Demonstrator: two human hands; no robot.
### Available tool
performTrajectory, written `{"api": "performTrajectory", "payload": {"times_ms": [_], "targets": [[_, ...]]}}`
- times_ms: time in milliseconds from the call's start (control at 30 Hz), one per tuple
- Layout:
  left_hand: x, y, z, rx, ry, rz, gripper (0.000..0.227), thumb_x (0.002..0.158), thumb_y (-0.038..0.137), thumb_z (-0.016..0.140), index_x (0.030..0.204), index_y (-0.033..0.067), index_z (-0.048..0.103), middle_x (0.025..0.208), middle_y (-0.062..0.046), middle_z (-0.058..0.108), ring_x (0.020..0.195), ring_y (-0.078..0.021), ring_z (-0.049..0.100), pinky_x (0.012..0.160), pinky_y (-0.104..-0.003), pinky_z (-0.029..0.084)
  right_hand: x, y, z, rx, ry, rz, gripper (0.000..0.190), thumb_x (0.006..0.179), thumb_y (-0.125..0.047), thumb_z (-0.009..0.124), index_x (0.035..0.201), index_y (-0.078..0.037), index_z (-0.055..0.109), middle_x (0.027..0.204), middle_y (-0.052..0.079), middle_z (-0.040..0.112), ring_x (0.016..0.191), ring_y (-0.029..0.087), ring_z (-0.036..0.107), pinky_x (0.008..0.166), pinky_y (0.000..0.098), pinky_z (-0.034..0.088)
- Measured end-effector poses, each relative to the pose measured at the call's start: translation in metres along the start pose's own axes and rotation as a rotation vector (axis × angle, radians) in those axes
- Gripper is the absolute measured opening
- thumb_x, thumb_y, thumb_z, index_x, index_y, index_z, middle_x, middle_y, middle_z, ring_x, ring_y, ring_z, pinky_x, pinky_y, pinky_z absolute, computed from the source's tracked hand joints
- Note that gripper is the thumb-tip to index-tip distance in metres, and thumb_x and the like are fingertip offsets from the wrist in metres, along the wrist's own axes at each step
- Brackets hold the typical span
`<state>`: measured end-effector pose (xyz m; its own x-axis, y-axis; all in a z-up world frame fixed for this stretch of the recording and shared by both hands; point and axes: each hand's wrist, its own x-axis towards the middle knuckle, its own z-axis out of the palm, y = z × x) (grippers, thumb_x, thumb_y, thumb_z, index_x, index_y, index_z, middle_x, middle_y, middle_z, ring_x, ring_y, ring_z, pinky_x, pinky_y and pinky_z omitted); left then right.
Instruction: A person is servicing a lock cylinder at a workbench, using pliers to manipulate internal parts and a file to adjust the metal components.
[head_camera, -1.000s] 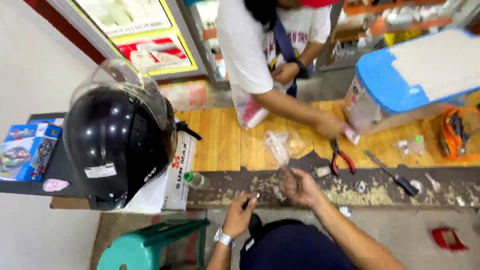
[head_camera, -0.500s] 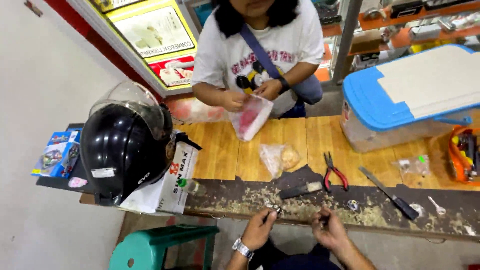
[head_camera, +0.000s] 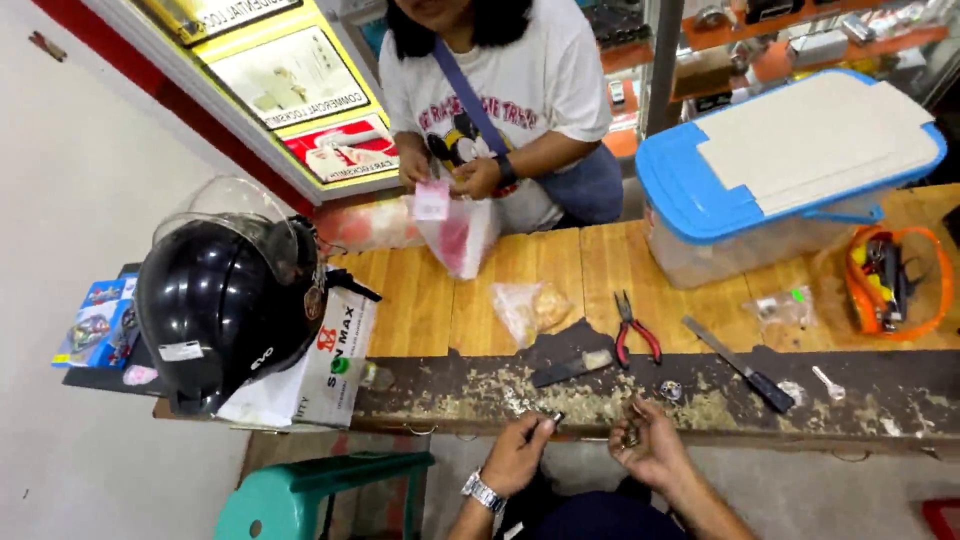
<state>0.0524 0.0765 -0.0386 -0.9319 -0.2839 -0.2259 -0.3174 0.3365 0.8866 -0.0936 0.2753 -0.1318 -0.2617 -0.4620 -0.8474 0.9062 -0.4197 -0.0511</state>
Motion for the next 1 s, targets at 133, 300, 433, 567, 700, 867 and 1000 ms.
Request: {"api": "performTrajectory", "payload": {"times_ms": [133, 300, 433, 567, 700, 867, 1000], "targets": [[0.004, -0.002, 0.005, 0.046, -0.069, -0.016, 0.03, 0.105, 0.039, 0.053, 0.096, 0.0167, 0.071, 0.087, 0.004, 0.069, 0.082, -0.0125, 0.062, 0.074, -0.031, 0.046, -0.016, -0.008, 0.006, -0.107, 0.025, -0.193, 0.028, 0.102, -0.029, 0.05, 0.118, -0.01, 0.064, 0.089, 0.005, 0.038, 0.078, 0.018, 0.04, 0.07, 0.0339, 0.045], [0.013, -0.004, 0.004, 0.038, -0.038, -0.041, 0.032, 0.105, 0.044, 0.051, 0.096, 0.0181, 0.068, 0.085, 0.006, 0.066, 0.078, -0.0112, 0.059, 0.07, -0.029, 0.046, -0.04, -0.014, 0.003, -0.192, 0.088, -0.235, 0.037, 0.101, -0.029, 0.049, 0.132, -0.011, 0.061, 0.108, 0.01, 0.045, 0.088, 0.019, 0.044, 0.075, 0.0339, 0.046], [0.01, 0.001, 0.005, 0.046, -0.076, -0.019, 0.031, 0.107, 0.041, 0.052, 0.094, 0.0176, 0.067, 0.084, 0.005, 0.063, 0.079, -0.0118, 0.058, 0.071, -0.03, 0.045, -0.029, -0.011, -0.023, -0.228, 0.02, -0.166, 0.047, 0.102, -0.013, 0.042, 0.147, -0.007, 0.057, 0.104, 0.009, 0.048, 0.09, 0.022, 0.05, 0.078, 0.0337, 0.049], [0.008, -0.001, -0.001, 0.073, -0.072, -0.064, 0.029, 0.106, 0.04, 0.053, 0.093, 0.0193, 0.068, 0.078, 0.007, 0.06, 0.074, -0.0117, 0.055, 0.066, -0.03, 0.041, -0.021, -0.007, -0.025, -0.213, -0.122, -0.105, 0.055, 0.098, -0.005, 0.046, 0.153, -0.008, 0.05, 0.099, 0.005, 0.061, 0.088, 0.021, 0.063, 0.081, 0.0338, 0.057], [0.01, -0.008, -0.01, 0.076, -0.08, -0.069, 0.031, 0.105, 0.045, 0.052, 0.098, 0.0195, 0.069, 0.082, 0.007, 0.065, 0.075, -0.0111, 0.059, 0.069, -0.029, 0.045, -0.033, -0.007, 0.004, -0.261, -0.261, -0.167, 0.045, 0.099, -0.009, 0.053, 0.145, -0.007, 0.056, 0.109, 0.011, 0.069, 0.099, 0.026, 0.069, 0.083, 0.0358, 0.058], [0.021, -0.008, -0.034, 0.06, -0.096, 0.003, 0.035, 0.105, 0.043, 0.051, 0.092, 0.017, 0.069, 0.081, 0.006, 0.068, 0.076, -0.0107, 0.062, 0.07, -0.029, 0.046, -0.035, -0.011, 0.048, -0.132, -0.242, -0.23, 0.042, 0.098, -0.007, 0.055, 0.139, -0.011, 0.058, 0.125, 0.014, 0.069, 0.113, 0.025, 0.067, 0.088, 0.0351, 0.056], [0.01, -0.022, -0.059, 0.044, -0.134, 0.096, 0.036, 0.105, 0.042, 0.049, 0.089, 0.0144, 0.065, 0.081, 0.004, 0.064, 0.078, -0.0108, 0.057, 0.073, -0.03, 0.044, -0.041, 0.009, 0.061, -0.025, -0.38, -0.244, 0.032, 0.099, -0.017, 0.058, 0.131, -0.013, 0.063, 0.125, 0.009, 0.07, 0.115, 0.025, 0.068, 0.089, 0.0361, 0.058]]}}
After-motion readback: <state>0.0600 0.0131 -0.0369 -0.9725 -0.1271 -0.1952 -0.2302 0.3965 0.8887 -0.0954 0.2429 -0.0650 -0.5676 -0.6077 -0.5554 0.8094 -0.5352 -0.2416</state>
